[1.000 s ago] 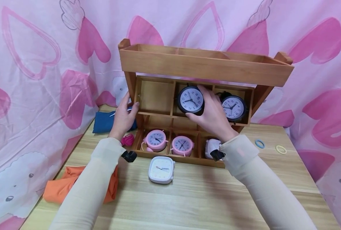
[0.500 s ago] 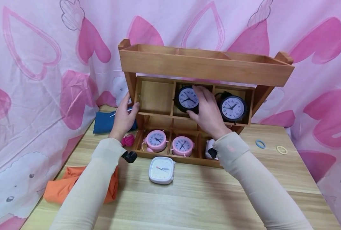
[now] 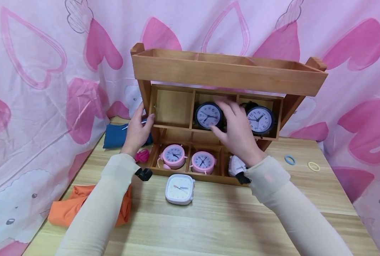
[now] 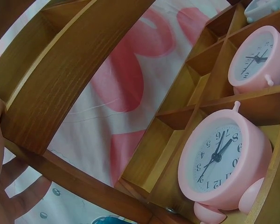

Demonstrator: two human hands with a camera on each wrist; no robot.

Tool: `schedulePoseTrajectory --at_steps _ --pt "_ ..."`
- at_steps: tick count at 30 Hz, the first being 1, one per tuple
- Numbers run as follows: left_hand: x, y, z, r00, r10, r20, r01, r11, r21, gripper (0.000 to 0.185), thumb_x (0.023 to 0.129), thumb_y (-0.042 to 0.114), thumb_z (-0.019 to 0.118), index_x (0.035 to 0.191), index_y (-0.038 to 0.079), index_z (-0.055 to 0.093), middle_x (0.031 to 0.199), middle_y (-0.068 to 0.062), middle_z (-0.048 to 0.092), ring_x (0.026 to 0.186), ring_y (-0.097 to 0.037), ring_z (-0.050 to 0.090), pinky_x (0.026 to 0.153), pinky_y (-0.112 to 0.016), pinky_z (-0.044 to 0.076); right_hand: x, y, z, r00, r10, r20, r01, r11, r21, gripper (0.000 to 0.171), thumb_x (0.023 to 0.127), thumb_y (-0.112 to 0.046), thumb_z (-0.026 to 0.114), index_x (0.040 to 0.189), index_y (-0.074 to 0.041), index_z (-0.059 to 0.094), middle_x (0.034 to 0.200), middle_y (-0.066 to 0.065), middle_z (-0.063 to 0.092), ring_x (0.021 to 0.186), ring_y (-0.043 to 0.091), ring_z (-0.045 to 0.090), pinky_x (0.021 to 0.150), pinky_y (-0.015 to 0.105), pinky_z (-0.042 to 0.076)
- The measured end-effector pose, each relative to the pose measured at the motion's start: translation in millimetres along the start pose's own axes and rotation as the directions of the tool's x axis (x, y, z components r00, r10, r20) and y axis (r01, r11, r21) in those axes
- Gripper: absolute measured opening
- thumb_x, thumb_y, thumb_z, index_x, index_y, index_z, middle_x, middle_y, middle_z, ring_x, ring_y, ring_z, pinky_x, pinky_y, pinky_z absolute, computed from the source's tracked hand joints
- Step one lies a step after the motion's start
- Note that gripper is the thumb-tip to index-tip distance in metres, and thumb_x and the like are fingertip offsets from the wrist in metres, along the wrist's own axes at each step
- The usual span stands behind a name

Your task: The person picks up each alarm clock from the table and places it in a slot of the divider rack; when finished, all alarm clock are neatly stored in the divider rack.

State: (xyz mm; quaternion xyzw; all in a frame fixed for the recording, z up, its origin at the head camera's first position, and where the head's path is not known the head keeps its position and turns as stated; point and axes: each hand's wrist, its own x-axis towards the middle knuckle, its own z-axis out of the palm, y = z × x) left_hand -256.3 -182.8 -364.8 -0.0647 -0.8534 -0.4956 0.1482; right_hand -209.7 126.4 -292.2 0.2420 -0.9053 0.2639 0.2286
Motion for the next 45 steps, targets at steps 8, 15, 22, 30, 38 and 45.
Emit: schedulePoseTrajectory --at_steps 8,15,22,30,38,45 --pt "0.1 0.4 -1.2 1.0 0.012 -0.007 -0.012 1.0 0.012 0.061 0.103 0.037 0.049 0.157 0.037 0.021 0.159 -0.004 0.034 0.136 -0.037 0.048 0.101 -0.055 0.049 -49 -24 16 0.988 -0.034 0.151 0.015 0.992 0.128 0.068 0.086 -0.026 0.076 0.146 -0.01 0.046 0.143 0.011 0.051 0.131 0.027 0.047 0.113 0.046 0.04" --pt "0.2 1.9 -1.2 1.0 0.009 -0.006 -0.009 1.0 0.014 0.061 0.103 0.037 0.05 0.157 0.037 0.021 0.159 -0.004 0.034 0.136 -0.036 0.048 0.1 -0.054 0.05 -91 -23 42 0.961 0.008 0.276 -0.053 0.987 0.154 0.069 0.083 -0.031 0.08 0.143 -0.014 0.05 0.138 0.005 0.054 0.125 0.022 0.052 0.107 0.043 0.046" --pt "0.4 1.2 -1.1 1.0 0.005 -0.002 -0.005 1.0 0.009 0.061 0.103 0.037 0.05 0.156 0.038 0.021 0.16 -0.002 0.033 0.137 -0.036 0.047 0.1 -0.055 0.049 -119 -18 73 0.927 0.036 0.375 -0.099 0.984 0.151 0.076 0.081 -0.034 0.082 0.144 -0.01 0.048 0.142 0.007 0.053 0.13 0.026 0.051 0.112 0.044 0.041" --pt "-0.1 1.5 -0.1 1.0 0.005 -0.003 -0.005 1.0 0.012 0.061 0.103 0.037 0.05 0.156 0.039 0.021 0.16 -0.002 0.033 0.137 -0.036 0.047 0.098 -0.055 0.05 -139 -16 107 0.858 0.078 0.507 -0.171 0.975 0.14 0.095 0.077 -0.044 0.082 0.152 -0.008 0.035 0.153 0.013 0.041 0.139 0.03 0.042 0.116 0.047 0.035" --pt "0.1 2.3 0.4 1.0 0.009 -0.003 -0.009 1.0 0.015 0.061 0.103 0.038 0.05 0.156 0.039 0.02 0.16 -0.002 0.033 0.137 -0.036 0.047 0.098 -0.055 0.05 -146 -23 128 0.837 0.076 0.542 -0.16 0.981 0.11 0.104 0.075 -0.046 0.083 0.154 -0.008 0.028 0.149 0.012 0.042 0.133 0.029 0.046 0.113 0.046 0.039" --pt "-0.1 1.9 0.7 1.0 0.004 -0.005 -0.004 1.0 0.008 0.061 0.103 0.037 0.05 0.156 0.041 0.02 0.16 -0.002 0.033 0.137 -0.037 0.047 0.099 -0.055 0.05 -143 -32 137 0.835 0.09 0.543 -0.154 0.985 0.075 0.109 0.069 -0.053 0.085 0.153 -0.008 0.032 0.136 0.01 0.048 0.121 0.024 0.05 0.105 0.042 0.047"
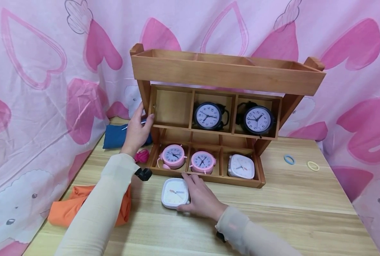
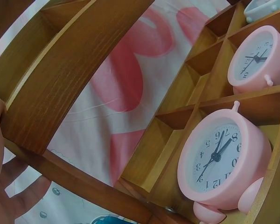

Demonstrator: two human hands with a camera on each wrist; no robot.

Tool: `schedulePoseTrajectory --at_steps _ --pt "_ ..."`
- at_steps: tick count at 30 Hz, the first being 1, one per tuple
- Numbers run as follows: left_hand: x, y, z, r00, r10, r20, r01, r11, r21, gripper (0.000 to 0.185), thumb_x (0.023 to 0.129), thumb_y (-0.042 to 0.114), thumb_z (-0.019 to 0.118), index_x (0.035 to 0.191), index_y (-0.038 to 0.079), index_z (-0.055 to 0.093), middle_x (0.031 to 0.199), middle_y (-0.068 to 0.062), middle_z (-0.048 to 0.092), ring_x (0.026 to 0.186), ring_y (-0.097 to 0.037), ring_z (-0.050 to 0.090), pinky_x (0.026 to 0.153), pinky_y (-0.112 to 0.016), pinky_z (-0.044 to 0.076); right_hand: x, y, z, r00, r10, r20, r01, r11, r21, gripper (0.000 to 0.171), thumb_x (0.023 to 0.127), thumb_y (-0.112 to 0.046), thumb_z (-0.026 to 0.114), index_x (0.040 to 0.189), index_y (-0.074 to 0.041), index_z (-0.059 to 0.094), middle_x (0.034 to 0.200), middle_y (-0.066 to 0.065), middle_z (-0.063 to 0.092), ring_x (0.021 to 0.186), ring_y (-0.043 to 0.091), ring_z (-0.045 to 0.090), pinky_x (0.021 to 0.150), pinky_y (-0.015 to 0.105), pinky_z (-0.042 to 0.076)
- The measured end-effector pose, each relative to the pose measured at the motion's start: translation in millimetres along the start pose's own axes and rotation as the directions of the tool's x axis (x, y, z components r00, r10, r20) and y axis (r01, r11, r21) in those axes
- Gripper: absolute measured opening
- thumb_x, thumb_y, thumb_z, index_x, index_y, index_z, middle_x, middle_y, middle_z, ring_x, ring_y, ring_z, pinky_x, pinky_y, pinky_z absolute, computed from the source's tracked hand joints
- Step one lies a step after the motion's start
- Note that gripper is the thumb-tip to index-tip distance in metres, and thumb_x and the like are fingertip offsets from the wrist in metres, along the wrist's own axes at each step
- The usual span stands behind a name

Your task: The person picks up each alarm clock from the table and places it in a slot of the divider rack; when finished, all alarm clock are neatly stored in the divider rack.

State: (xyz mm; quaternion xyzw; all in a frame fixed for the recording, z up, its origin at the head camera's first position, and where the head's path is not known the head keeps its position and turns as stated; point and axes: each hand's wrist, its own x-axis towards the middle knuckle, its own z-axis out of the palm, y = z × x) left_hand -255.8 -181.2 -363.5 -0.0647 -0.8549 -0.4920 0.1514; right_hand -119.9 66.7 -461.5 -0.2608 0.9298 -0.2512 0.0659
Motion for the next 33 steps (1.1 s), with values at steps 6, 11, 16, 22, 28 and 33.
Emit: schedulePoseTrajectory --at_steps 6,11,16,22,28,33 --pt "0.3 -0.5 1.0 1.0 -0.002 0.004 0.002 1.0 -0.008 0.061 0.103 0.036 0.05 0.155 0.042 0.02 0.159 -0.002 0.033 0.137 -0.038 0.046 0.098 -0.056 0.05 2 -1 3 0.999 -0.01 0.048 0.01 1.0 -0.002 0.107 0.068 -0.051 0.086 0.15 -0.005 0.035 0.143 0.011 0.046 0.129 0.027 0.048 0.113 0.044 0.039" --pt "0.4 -1.0 1.1 1.0 0.007 0.005 -0.007 1.0 -0.003 0.06 0.103 0.036 0.05 0.155 0.043 0.02 0.159 -0.002 0.033 0.137 -0.037 0.046 0.099 -0.056 0.049 1 1 3 0.999 -0.037 0.033 0.036 0.999 0.035 0.103 0.068 -0.047 0.086 0.149 -0.005 0.036 0.145 0.008 0.048 0.13 0.024 0.049 0.114 0.042 0.039" --pt "0.3 -2.4 -0.8 1.0 0.015 0.024 -0.015 1.0 -0.008 0.06 0.103 0.039 0.048 0.155 0.045 0.018 0.16 -0.001 0.032 0.138 -0.037 0.045 0.102 -0.056 0.047 1 1 -6 0.997 -0.067 -0.03 0.068 0.997 0.039 0.101 0.065 -0.045 0.088 0.146 -0.005 0.04 0.139 0.007 0.052 0.126 0.022 0.051 0.111 0.04 0.042" --pt "-0.5 -3.2 -3.0 0.999 0.011 0.042 -0.011 1.0 -0.007 0.06 0.103 0.044 0.044 0.155 0.046 0.014 0.161 -0.002 0.03 0.141 -0.038 0.042 0.105 -0.057 0.045 4 -11 -38 0.983 -0.114 -0.142 0.125 0.99 0.072 0.096 0.063 -0.041 0.09 0.143 -0.011 0.044 0.135 0.003 0.055 0.122 0.017 0.052 0.106 0.04 0.047" --pt "0.2 -3.2 -3.0 0.999 0.012 0.039 -0.012 1.0 -0.004 0.059 0.104 0.042 0.042 0.156 0.045 0.014 0.161 -0.003 0.03 0.14 -0.038 0.042 0.106 -0.057 0.043 14 -28 -81 0.939 -0.181 -0.293 0.207 0.976 0.063 0.096 0.063 -0.036 0.091 0.143 -0.011 0.045 0.137 0.004 0.054 0.124 0.018 0.051 0.106 0.043 0.046" --pt "0.9 -2.5 -3.1 0.999 0.013 0.046 -0.013 1.0 -0.003 0.059 0.105 0.041 0.042 0.157 0.041 0.014 0.161 -0.004 0.028 0.14 -0.038 0.041 0.108 -0.058 0.042 26 -39 -112 0.916 -0.177 -0.36 0.196 0.98 0.017 0.098 0.065 -0.038 0.09 0.145 -0.007 0.042 0.143 0.007 0.049 0.129 0.019 0.048 0.109 0.041 0.045"
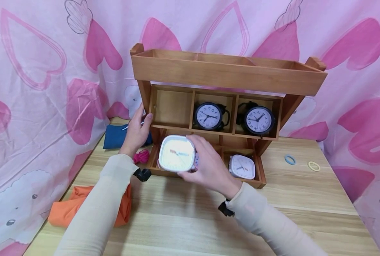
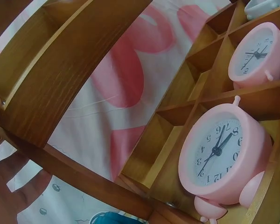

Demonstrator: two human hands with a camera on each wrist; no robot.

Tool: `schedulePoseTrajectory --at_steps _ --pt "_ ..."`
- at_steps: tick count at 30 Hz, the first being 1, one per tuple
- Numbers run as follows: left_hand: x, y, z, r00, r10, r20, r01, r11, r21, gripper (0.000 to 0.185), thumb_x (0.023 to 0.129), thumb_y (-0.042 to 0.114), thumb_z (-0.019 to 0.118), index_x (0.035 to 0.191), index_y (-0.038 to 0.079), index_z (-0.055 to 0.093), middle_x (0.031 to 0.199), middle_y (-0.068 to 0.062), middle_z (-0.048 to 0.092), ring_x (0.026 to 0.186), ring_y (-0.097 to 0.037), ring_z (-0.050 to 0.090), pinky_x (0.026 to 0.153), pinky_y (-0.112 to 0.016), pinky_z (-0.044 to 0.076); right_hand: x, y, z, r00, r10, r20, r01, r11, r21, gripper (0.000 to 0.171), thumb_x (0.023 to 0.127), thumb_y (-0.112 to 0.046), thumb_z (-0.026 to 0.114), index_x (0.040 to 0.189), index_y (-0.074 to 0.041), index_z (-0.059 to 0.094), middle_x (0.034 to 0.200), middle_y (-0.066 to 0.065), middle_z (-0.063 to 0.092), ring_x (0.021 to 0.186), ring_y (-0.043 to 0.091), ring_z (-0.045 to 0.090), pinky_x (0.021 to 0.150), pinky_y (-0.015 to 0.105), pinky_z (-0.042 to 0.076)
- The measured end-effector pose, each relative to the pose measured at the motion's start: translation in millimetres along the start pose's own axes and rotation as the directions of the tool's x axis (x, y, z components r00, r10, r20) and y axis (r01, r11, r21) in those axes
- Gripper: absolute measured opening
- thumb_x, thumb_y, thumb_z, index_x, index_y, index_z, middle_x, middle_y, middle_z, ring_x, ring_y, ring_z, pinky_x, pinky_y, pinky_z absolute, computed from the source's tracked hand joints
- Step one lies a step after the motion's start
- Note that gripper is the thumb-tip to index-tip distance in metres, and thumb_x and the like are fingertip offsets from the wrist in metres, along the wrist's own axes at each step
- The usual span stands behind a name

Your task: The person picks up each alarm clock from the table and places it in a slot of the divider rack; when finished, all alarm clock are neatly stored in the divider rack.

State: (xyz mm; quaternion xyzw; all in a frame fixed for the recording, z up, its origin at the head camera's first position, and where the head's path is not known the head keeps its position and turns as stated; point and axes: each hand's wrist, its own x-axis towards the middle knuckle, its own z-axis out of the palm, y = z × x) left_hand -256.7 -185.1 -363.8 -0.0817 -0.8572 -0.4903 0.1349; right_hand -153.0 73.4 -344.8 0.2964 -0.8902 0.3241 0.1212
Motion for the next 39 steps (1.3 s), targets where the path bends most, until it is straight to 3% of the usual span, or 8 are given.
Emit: schedulePoseTrajectory --at_steps 6,11,17,23,27,33,39 --pt "1.6 0.9 0.3 1.0 0.0 0.008 0.0 1.0 -0.001 0.059 0.105 0.038 0.042 0.157 0.042 0.015 0.161 -0.005 0.028 0.141 -0.04 0.041 0.107 -0.059 0.042 30 -4 -21 0.999 0.023 -0.039 -0.023 1.0 -0.007 0.099 0.067 -0.037 0.089 0.147 -0.009 0.039 0.147 0.006 0.046 0.134 0.02 0.044 0.112 0.042 0.041" --pt "1.4 1.8 0.2 1.0 -0.008 0.012 0.008 1.0 0.004 0.058 0.105 0.039 0.041 0.157 0.042 0.013 0.161 -0.005 0.028 0.141 -0.039 0.041 0.107 -0.058 0.043 53 -5 -30 0.998 0.031 -0.063 -0.032 0.999 -0.017 0.099 0.069 -0.04 0.088 0.148 -0.01 0.037 0.145 0.006 0.047 0.129 0.021 0.047 0.109 0.042 0.044" --pt "0.4 1.8 -0.5 1.0 -0.017 0.017 0.017 1.0 0.012 0.059 0.105 0.041 0.04 0.156 0.045 0.011 0.162 -0.003 0.026 0.142 -0.039 0.04 0.108 -0.059 0.041 77 -1 -32 0.992 -0.028 -0.12 0.022 0.998 -0.053 0.094 0.07 -0.037 0.086 0.146 -0.008 0.04 0.139 0.01 0.051 0.122 0.023 0.052 0.105 0.042 0.046" --pt "0.1 1.8 -1.2 1.0 -0.004 0.012 0.004 1.0 0.019 0.058 0.105 0.042 0.04 0.156 0.046 0.012 0.163 -0.001 0.026 0.141 -0.038 0.04 0.11 -0.058 0.04 94 3 -28 0.995 -0.018 -0.102 0.005 0.993 -0.12 0.092 0.073 -0.039 0.083 0.147 -0.008 0.039 0.138 0.009 0.052 0.122 0.023 0.051 0.108 0.041 0.043" --pt "0.1 1.4 -1.0 1.0 -0.008 0.01 0.008 1.0 0.021 0.058 0.105 0.042 0.04 0.155 0.047 0.012 0.163 0.001 0.026 0.142 -0.037 0.039 0.11 -0.058 0.039 103 5 -19 0.995 0.001 -0.102 -0.024 0.974 -0.225 0.091 0.073 -0.044 0.082 0.147 -0.01 0.04 0.142 0.008 0.051 0.125 0.025 0.05 0.107 0.046 0.04" --pt "-0.6 1.8 -0.9 1.0 -0.017 0.012 0.017 1.0 0.024 0.059 0.105 0.043 0.04 0.156 0.046 0.011 0.163 0.001 0.025 0.142 -0.037 0.039 0.109 -0.057 0.041 110 8 -6 0.992 0.037 -0.123 -0.082 0.919 -0.385 0.093 0.073 -0.053 0.081 0.147 -0.014 0.041 0.148 0.006 0.047 0.13 0.029 0.042 0.108 0.051 0.031" --pt "-1.1 1.5 -0.6 1.0 -0.019 0.013 0.019 1.0 0.017 0.059 0.105 0.041 0.04 0.156 0.046 0.011 0.163 0.0 0.025 0.142 -0.037 0.039 0.108 -0.058 0.041 111 11 0 0.994 0.011 -0.106 -0.059 0.883 -0.466 0.09 0.075 -0.053 0.081 0.147 -0.018 0.041 0.15 0.006 0.044 0.135 0.031 0.034 0.112 0.054 0.024"
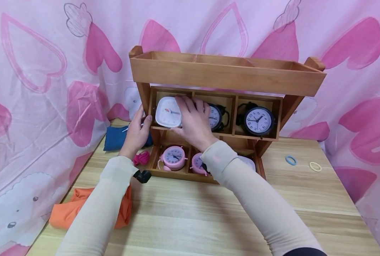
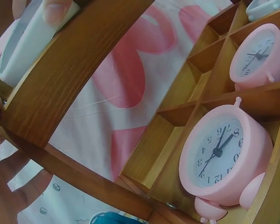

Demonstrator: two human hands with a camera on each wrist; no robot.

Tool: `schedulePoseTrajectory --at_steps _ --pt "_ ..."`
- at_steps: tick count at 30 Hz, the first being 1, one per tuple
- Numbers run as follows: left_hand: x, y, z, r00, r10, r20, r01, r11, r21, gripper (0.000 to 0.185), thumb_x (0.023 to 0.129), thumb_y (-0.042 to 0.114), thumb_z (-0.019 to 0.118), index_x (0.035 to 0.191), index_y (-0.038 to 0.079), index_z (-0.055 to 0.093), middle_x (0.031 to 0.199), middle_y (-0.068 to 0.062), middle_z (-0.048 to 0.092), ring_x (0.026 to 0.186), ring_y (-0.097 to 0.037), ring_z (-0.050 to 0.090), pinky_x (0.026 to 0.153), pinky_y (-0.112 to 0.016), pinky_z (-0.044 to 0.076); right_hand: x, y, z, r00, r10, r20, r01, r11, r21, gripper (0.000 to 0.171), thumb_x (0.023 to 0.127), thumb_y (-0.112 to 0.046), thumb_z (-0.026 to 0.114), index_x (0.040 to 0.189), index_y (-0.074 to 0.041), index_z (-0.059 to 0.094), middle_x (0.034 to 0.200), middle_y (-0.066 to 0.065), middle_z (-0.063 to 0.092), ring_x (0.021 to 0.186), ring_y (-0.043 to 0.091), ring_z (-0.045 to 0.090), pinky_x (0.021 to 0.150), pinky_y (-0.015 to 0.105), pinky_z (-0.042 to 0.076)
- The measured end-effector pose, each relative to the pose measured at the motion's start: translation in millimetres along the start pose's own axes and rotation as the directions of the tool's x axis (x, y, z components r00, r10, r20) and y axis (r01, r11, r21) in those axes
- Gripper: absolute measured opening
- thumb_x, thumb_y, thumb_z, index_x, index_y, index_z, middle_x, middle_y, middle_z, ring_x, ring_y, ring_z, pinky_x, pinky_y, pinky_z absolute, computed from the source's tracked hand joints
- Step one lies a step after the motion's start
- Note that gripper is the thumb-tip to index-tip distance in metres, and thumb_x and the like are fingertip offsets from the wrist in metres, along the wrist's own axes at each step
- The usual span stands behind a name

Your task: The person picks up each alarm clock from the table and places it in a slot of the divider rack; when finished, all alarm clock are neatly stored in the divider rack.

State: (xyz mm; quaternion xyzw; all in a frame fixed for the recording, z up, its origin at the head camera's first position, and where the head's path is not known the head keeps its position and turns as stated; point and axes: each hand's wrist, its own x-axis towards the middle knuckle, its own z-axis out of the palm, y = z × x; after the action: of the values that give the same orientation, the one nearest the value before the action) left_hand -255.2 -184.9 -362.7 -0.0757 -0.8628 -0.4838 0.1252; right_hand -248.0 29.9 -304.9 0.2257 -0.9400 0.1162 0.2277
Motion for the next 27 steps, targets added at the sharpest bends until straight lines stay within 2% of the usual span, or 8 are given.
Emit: schedulePoseTrajectory --at_steps 6,11,15,21,24,27 --pt "1.3 0.1 0.7 1.0 -0.002 0.002 0.002 1.0 -0.011 0.059 0.105 0.042 0.041 0.155 0.048 0.011 0.163 0.001 0.025 0.143 -0.037 0.038 0.108 -0.058 0.041 -5 7 0 0.997 -0.064 0.042 0.065 0.998 -0.01 0.063 0.085 -0.044 0.076 0.14 -0.024 0.054 0.153 0.009 0.038 0.139 0.033 0.028 0.11 0.057 0.026" --pt "1.9 -0.5 2.6 1.0 0.001 0.001 -0.001 1.0 -0.014 0.058 0.105 0.041 0.041 0.155 0.048 0.011 0.163 0.0 0.026 0.142 -0.037 0.039 0.108 -0.058 0.041 -13 15 -9 0.994 -0.092 0.061 0.087 0.993 0.076 0.047 0.088 -0.035 0.074 0.131 -0.023 0.063 0.153 0.007 0.04 0.142 0.032 0.03 0.106 0.057 0.031" --pt "2.6 -1.7 2.8 1.0 -0.004 0.009 0.004 1.0 -0.017 0.058 0.105 0.041 0.041 0.155 0.048 0.011 0.163 0.0 0.026 0.142 -0.037 0.039 0.107 -0.057 0.042 -28 25 -27 0.997 -0.071 0.028 0.064 0.976 0.209 0.043 0.089 -0.03 0.072 0.129 -0.019 0.064 0.148 0.008 0.046 0.135 0.033 0.042 0.106 0.055 0.035" --pt "4.5 -1.4 -1.7 0.999 -0.005 0.033 0.006 1.0 -0.027 0.059 0.105 0.039 0.042 0.155 0.046 0.012 0.163 -0.001 0.025 0.142 -0.039 0.039 0.106 -0.059 0.043 -63 44 -56 0.999 -0.015 -0.028 0.024 0.923 0.384 0.044 0.09 -0.023 0.072 0.131 -0.013 0.062 0.142 0.009 0.052 0.131 0.028 0.049 0.109 0.046 0.043" --pt "1.8 2.6 -7.4 0.999 -0.005 0.037 0.005 1.0 -0.01 0.059 0.105 0.034 0.043 0.157 0.04 0.015 0.163 -0.003 0.026 0.14 -0.04 0.041 0.104 -0.059 0.045 -82 54 -68 0.999 0.028 -0.022 -0.017 0.907 0.421 0.046 0.09 -0.022 0.072 0.133 -0.014 0.06 0.14 0.007 0.054 0.126 0.025 0.053 0.101 0.045 0.05" --pt "-7.1 7.8 -13.5 0.999 -0.029 0.017 0.029 1.0 0.011 0.059 0.105 0.032 0.045 0.157 0.035 0.02 0.162 -0.006 0.028 0.137 -0.038 0.045 0.104 -0.057 0.046 -103 65 -75 0.998 0.071 0.0 -0.063 0.895 0.441 0.048 0.09 -0.02 0.073 0.135 -0.015 0.058 0.138 0.006 0.057 0.118 0.025 0.057 0.094 0.045 0.054"
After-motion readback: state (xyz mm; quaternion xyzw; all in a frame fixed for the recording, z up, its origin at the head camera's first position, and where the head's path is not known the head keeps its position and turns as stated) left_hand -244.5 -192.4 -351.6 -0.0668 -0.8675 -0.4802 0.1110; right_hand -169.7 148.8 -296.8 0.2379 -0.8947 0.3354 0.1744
